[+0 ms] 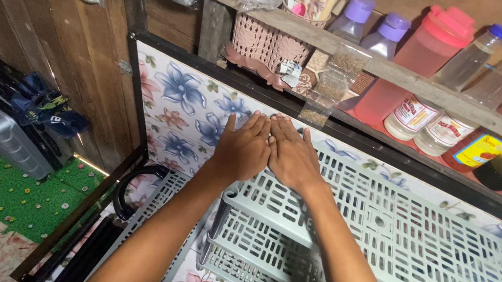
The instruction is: The person assembles a shelving unit by inserting black cylindrical legs into light green perforated plastic shelves and securing them. The person repeatedly positions and presses the legs into place on multiple shelves.
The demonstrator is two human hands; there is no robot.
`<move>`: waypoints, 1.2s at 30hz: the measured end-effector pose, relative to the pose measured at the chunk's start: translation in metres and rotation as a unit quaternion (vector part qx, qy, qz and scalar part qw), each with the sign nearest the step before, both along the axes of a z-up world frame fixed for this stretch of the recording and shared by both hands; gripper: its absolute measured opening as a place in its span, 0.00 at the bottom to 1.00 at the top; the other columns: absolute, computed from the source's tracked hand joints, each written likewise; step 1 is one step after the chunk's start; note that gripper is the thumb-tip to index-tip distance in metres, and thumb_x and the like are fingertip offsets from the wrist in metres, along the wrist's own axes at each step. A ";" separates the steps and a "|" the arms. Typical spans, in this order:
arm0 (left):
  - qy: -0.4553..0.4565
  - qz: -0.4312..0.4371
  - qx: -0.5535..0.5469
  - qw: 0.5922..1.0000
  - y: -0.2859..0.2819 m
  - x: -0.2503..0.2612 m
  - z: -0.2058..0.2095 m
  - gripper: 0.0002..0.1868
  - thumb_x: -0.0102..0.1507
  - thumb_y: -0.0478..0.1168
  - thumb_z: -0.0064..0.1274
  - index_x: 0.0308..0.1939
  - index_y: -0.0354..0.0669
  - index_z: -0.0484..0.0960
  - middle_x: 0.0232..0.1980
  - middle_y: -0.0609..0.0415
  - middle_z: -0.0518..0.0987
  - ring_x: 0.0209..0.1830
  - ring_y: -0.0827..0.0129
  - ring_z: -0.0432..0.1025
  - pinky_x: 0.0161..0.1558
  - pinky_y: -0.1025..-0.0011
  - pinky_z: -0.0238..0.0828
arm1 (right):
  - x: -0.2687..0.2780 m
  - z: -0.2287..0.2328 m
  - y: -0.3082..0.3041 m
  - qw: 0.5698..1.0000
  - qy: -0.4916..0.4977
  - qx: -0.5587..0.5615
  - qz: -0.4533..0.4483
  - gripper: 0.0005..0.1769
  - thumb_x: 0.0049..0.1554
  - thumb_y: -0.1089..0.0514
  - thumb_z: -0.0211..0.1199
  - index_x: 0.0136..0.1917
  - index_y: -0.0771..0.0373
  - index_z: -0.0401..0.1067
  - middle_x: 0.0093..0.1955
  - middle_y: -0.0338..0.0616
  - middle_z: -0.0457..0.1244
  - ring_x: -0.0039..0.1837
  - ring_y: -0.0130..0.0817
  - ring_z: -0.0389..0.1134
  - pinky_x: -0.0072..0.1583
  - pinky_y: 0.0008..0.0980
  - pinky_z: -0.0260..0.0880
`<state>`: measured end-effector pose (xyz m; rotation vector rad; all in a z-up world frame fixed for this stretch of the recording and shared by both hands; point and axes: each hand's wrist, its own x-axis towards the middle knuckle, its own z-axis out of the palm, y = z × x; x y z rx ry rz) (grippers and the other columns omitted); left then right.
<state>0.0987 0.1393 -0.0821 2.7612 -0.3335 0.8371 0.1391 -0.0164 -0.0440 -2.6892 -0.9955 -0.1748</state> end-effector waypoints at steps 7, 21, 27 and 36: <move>-0.009 -0.005 -0.012 1.000 0.001 -0.002 -0.001 0.25 0.66 0.43 0.43 0.63 0.30 0.76 0.65 0.41 0.77 0.70 0.53 0.68 0.65 0.40 0.60 | -0.008 0.006 0.002 0.999 0.012 0.033 -0.016 0.29 0.64 0.53 0.45 0.77 0.59 0.59 0.78 0.47 0.55 0.79 0.47 0.53 0.78 0.55 0.43; 0.241 -0.029 -0.286 0.927 0.016 0.004 -0.021 0.33 0.72 0.50 0.30 0.79 0.39 0.55 0.72 0.32 0.67 0.71 0.42 0.64 0.71 0.56 0.58 | -0.009 0.003 -0.011 0.998 0.046 -0.029 -0.006 0.35 0.68 0.43 0.29 0.84 0.57 0.39 0.87 0.43 0.35 0.86 0.37 0.31 0.81 0.49 0.26; 0.268 -0.159 -0.574 0.757 0.024 0.011 -0.030 0.31 0.70 0.47 0.37 0.77 0.43 0.60 0.71 0.44 0.72 0.67 0.58 0.69 0.63 0.62 0.68 | -0.013 0.003 -0.019 0.998 0.062 -0.005 -0.008 0.34 0.67 0.43 0.33 0.83 0.55 0.44 0.85 0.43 0.40 0.85 0.40 0.36 0.80 0.50 0.30; 0.281 -0.169 -0.569 0.754 0.032 0.037 -0.044 0.24 0.70 0.44 0.43 0.70 0.43 0.71 0.61 0.52 0.80 0.56 0.69 0.76 0.55 0.71 0.75 | 0.011 0.017 -0.024 0.990 0.116 0.073 -0.028 0.31 0.63 0.40 0.48 0.75 0.50 0.65 0.75 0.46 0.60 0.75 0.46 0.60 0.75 0.48 0.57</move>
